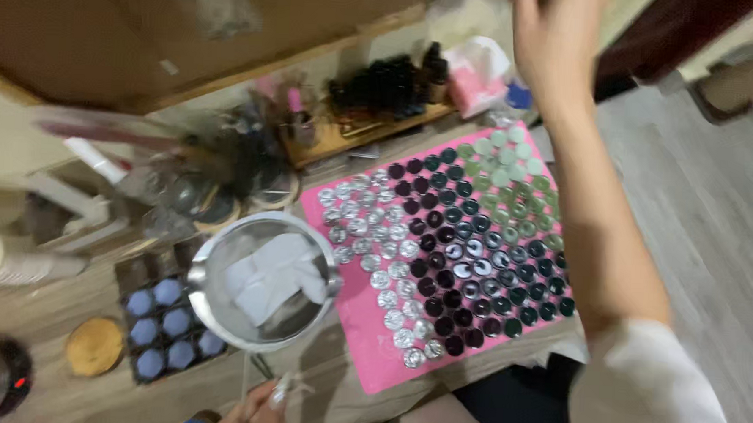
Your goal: The person handles small decorative items with tweezers, placing them on a mat, and cleans the inside of a metallic pot with a white cloth.
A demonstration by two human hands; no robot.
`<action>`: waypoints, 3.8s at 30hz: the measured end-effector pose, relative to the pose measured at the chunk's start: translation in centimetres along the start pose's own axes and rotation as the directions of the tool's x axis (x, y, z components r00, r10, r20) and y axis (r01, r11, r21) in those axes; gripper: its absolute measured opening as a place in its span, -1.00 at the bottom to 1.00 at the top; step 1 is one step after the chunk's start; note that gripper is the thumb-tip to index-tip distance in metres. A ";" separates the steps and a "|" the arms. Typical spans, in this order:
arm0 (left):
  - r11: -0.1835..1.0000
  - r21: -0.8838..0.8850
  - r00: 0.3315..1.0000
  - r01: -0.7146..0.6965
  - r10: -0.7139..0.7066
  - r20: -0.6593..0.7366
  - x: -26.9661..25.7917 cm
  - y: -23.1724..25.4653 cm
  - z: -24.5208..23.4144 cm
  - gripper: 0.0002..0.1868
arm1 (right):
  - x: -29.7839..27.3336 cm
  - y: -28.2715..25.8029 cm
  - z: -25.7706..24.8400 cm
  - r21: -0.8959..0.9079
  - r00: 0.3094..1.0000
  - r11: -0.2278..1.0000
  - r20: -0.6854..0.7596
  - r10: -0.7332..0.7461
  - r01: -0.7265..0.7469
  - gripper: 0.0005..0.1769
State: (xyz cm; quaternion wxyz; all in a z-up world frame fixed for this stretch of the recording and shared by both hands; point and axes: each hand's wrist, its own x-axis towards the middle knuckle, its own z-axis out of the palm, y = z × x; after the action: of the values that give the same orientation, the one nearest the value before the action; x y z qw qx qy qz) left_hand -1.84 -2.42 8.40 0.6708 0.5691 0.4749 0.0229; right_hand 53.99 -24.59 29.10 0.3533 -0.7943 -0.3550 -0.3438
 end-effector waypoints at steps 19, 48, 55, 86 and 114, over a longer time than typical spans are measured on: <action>0.977 0.077 0.958 -0.199 0.178 0.225 -15.1 -2.9 -11.4 -0.68 | -23.0 -44.1 -6.3 0.510 0.771 0.854 0.501 -0.393 0.103 -0.52; 0.954 0.073 0.910 -0.289 0.251 0.329 -23.2 -3.3 -20.7 -0.68 | -29.0 -57.8 -4.8 0.427 0.790 0.884 0.602 -0.117 -0.194 -0.87; 0.947 0.095 0.929 -0.308 0.278 0.244 -23.6 -2.6 -22.8 -0.69 | -29.0 -58.7 -2.1 0.335 0.603 0.873 0.795 -0.061 -0.354 -0.88; 0.936 -0.006 0.894 -0.351 0.334 -0.300 -8.1 -3.4 -31.2 -0.67 | -30.3 -66.6 27.7 0.634 0.496 0.773 0.677 -0.544 -0.016 -0.52; 0.885 -0.418 0.966 -0.206 0.253 0.059 10.2 -11.1 -34.9 -0.72 | -32.3 -65.0 40.0 0.272 0.262 0.953 0.918 -0.299 0.134 -0.75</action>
State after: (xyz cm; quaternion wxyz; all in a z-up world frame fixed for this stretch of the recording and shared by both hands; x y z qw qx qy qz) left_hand -25.07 25.42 -3.13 0.7928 0.4691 0.3505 0.1688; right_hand -3.15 29.67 3.45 0.0780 -0.7589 -0.6225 0.1746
